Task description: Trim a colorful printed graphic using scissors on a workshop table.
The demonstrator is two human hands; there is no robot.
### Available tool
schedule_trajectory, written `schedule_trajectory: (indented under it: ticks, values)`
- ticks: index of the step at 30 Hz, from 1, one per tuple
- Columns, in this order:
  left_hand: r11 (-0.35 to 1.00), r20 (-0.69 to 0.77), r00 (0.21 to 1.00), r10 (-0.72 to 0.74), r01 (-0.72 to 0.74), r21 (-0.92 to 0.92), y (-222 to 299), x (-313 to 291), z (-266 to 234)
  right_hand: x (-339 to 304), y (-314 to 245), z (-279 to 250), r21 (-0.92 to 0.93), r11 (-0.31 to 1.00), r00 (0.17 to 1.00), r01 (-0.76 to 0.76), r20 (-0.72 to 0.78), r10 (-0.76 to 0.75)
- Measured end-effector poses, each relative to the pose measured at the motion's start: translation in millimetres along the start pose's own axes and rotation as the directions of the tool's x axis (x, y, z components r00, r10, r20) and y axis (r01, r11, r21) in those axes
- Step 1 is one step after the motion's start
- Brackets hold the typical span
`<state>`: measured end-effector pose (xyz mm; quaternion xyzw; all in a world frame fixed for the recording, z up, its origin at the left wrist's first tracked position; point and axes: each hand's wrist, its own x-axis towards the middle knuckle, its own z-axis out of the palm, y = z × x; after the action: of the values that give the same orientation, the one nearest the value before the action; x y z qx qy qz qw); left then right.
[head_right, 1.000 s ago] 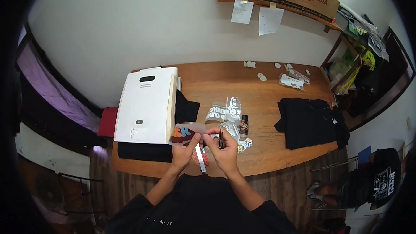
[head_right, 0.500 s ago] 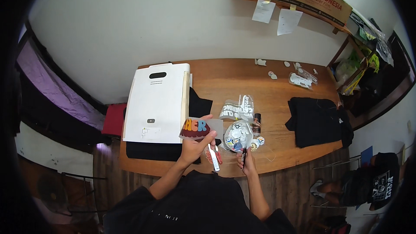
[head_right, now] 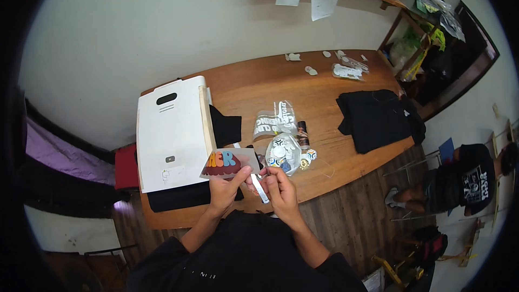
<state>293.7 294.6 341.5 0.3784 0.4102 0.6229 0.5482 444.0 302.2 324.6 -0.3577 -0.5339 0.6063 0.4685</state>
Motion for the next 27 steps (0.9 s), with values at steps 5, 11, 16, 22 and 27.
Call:
schedule_trajectory:
  ticks: [5,11,16,22,27]
  values:
    - [0.996,0.044,0.997,-0.056,0.059,-0.071,1,-4,0,-10,-4,11,-0.111,0.993,0.997,0.05,-0.056,-0.056]
    - [1.0,0.093,0.995,0.019,-0.02,0.014,-2,-8,-9,-19,-18,25,-0.165,0.983,0.994,0.079,-0.055,-0.089]
    - [0.991,0.074,0.988,0.135,-0.136,0.018,11,-14,-5,-20,-33,34,-0.219,0.969,0.992,0.114,-0.029,-0.123]
    - [0.989,0.102,0.985,0.141,-0.144,0.029,15,-16,-5,-21,-34,37,-0.23,0.965,0.991,0.125,-0.025,-0.134]
    - [0.987,0.08,0.985,0.151,-0.155,0.039,15,-20,-5,-22,-31,38,-0.221,0.967,0.991,0.126,-0.02,-0.134]
